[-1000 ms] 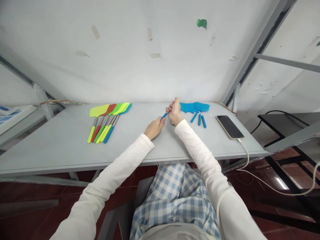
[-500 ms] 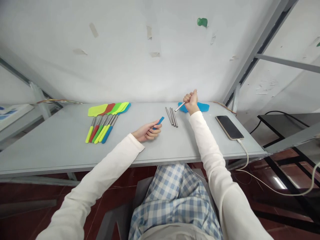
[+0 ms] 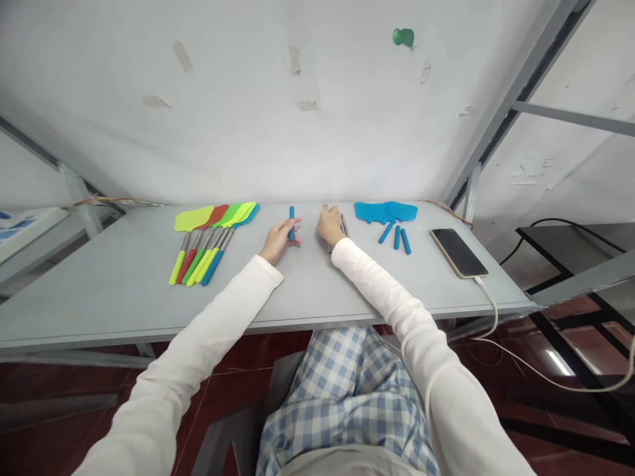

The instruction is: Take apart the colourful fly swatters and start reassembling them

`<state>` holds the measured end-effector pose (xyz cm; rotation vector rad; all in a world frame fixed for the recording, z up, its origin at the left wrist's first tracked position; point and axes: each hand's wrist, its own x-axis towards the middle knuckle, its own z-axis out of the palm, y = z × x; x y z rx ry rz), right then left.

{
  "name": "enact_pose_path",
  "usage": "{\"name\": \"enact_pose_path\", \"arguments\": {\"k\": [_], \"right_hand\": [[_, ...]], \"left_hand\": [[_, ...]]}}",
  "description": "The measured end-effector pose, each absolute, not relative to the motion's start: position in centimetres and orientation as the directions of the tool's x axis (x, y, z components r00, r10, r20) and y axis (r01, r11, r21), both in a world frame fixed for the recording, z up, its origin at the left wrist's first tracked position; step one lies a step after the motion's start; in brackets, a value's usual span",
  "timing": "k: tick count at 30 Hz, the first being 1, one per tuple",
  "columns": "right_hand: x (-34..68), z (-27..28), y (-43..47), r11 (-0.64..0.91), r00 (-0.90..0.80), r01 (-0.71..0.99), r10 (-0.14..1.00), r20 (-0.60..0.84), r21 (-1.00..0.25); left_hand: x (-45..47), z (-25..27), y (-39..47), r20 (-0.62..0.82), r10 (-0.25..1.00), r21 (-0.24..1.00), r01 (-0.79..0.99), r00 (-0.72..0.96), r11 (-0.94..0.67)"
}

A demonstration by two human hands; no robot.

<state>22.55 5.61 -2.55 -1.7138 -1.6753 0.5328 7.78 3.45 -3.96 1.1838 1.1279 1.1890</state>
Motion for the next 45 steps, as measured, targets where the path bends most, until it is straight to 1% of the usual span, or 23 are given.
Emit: {"name": "enact_pose_path", "arguments": {"k": [2, 3, 4, 5, 7, 9, 12, 14, 16, 17, 18, 20, 22, 24, 26, 28, 32, 34, 35, 37, 40, 42, 45], "right_hand": [[23.5, -2.9, 4.8, 0.115, 0.023, 0.87, 0.961, 0.274, -0.479], [24.0, -3.0, 4.4, 0.151, -0.023, 0.911, 0.948, 0.319, -0.384], [24.5, -3.1, 3.9, 0.187, -0.064, 0.924, 0.935, 0.35, -0.332], [25.0, -3.2, 3.5, 0.219, -0.094, 0.924, 0.925, 0.369, -0.314], [25.7, -3.2, 2.7, 0.26, -0.118, 0.897, 0.92, 0.375, -0.356], [26.1, -3.2, 2.2, 0.276, -0.107, 0.849, 0.925, 0.364, -0.451], [26.7, -2.7, 2.1, 0.279, -0.084, 0.754, 0.939, 0.333, -0.595], [27.6, -2.2, 2.5, 0.231, -0.041, 0.722, 0.955, 0.293, -0.652], [29.3, -1.6, 3.1, 0.127, 0.035, 0.749, 0.972, 0.231, -0.65], [30.2, -1.4, 3.3, 0.068, 0.074, 0.783, 0.977, 0.202, -0.618], [31.3, -1.4, 3.4, 0.011, 0.104, 0.837, 0.979, 0.177, -0.548], [33.0, -1.9, 3.4, -0.076, 0.148, 0.94, 0.969, 0.198, -0.331], [34.1, -2.9, 2.9, -0.134, 0.172, 0.978, 0.953, 0.248, -0.163], [34.6, -4.0, 2.4, -0.16, 0.183, 0.982, 0.933, 0.31, -0.099], [34.9, -4.7, 2.1, -0.159, 0.181, 0.983, 0.91, 0.373, -0.089], [35.4, -4.9, 1.9, -0.151, 0.173, 0.985, 0.897, 0.407, -0.085], [36.3, -3.9, 1.9, -0.144, 0.145, 0.989, 0.911, 0.385, -0.032], [35.9, -3.3, 1.9, -0.053, 0.052, 0.999, 0.936, 0.349, -0.005], [35.4, -3.1, 1.9, 0.005, -0.001, 1.0, 0.946, 0.324, -0.012], [33.8, -2.9, 2.1, 0.094, -0.071, 0.993, 0.962, 0.262, -0.077], [31.2, -3.3, 2.7, 0.137, -0.1, 0.969, 0.979, 0.178, -0.205], [30.2, -3.8, 3.1, 0.162, -0.121, 0.957, 0.977, 0.178, -0.241], [30.2, -4.2, 3.3, 0.213, -0.157, 0.942, 0.962, 0.222, -0.259]], "left_hand": [[8.1, -4.6, 3.4, 0.053, 0.996, 0.999, -0.01, 0.068, -0.053], [8.4, -4.8, 3.3, 0.097, 0.992, 0.995, 0.028, 0.086, -0.099], [8.8, -5.0, 3.2, 0.142, 0.984, 0.986, 0.072, 0.107, -0.15], [9.1, -5.1, 3.1, 0.186, 0.974, 0.972, 0.122, 0.128, -0.202], [10.0, -5.3, 2.7, 0.269, 0.948, 0.929, 0.215, 0.17, -0.302], [10.8, -5.4, 2.3, 0.335, 0.914, 0.876, 0.282, 0.227, -0.391], [11.7, -5.5, 1.8, 0.359, 0.868, 0.819, 0.33, 0.343, -0.469], [11.9, -5.6, 1.5, 0.34, 0.864, 0.804, 0.361, 0.371, -0.472], [11.8, -5.7, 1.5, 0.342, 0.872, 0.77, 0.427, 0.35, -0.474], [11.7, -5.7, 1.5, 0.347, 0.875, 0.743, 0.47, 0.338, -0.476], [11.6, -5.8, 1.5, 0.346, 0.878, 0.716, 0.512, 0.33, -0.475], [11.4, -6.1, 1.7, 0.318, 0.885, 0.675, 0.574, 0.34, -0.463], [11.4, -6.3, 1.9, 0.277, 0.887, 0.657, 0.601, 0.369, -0.455], [11.5, -6.6, 2.2, 0.264, 0.877, 0.647, 0.601, 0.4, -0.469], [11.5, -6.7, 2.3, 0.267, 0.866, 0.646, 0.588, 0.422, -0.486], [11.4, -6.6, 2.4, 0.268, 0.861, 0.653, 0.576, 0.433, -0.493], [11.5, -6.2, 2.6, 0.251, 0.858, 0.666, 0.563, 0.448, -0.489], [11.7, -5.9, 2.9, 0.227, 0.864, 0.683, 0.559, 0.448, -0.47], [11.9, -5.8, 3.1, 0.214, 0.87, 0.691, 0.561, 0.444, -0.456], [12.4, -5.6, 3.6, 0.188, 0.887, 0.697, 0.579, 0.421, -0.423], [13.1, -5.5, 4.0, 0.193, 0.899, 0.681, 0.606, 0.392, -0.411], [13.3, -5.6, 4.1, 0.209, 0.892, 0.68, 0.596, 0.4, -0.427], [12.9, -5.2, 3.9, 0.202, 0.873, 0.699, 0.559, 0.444, -0.446]]}}
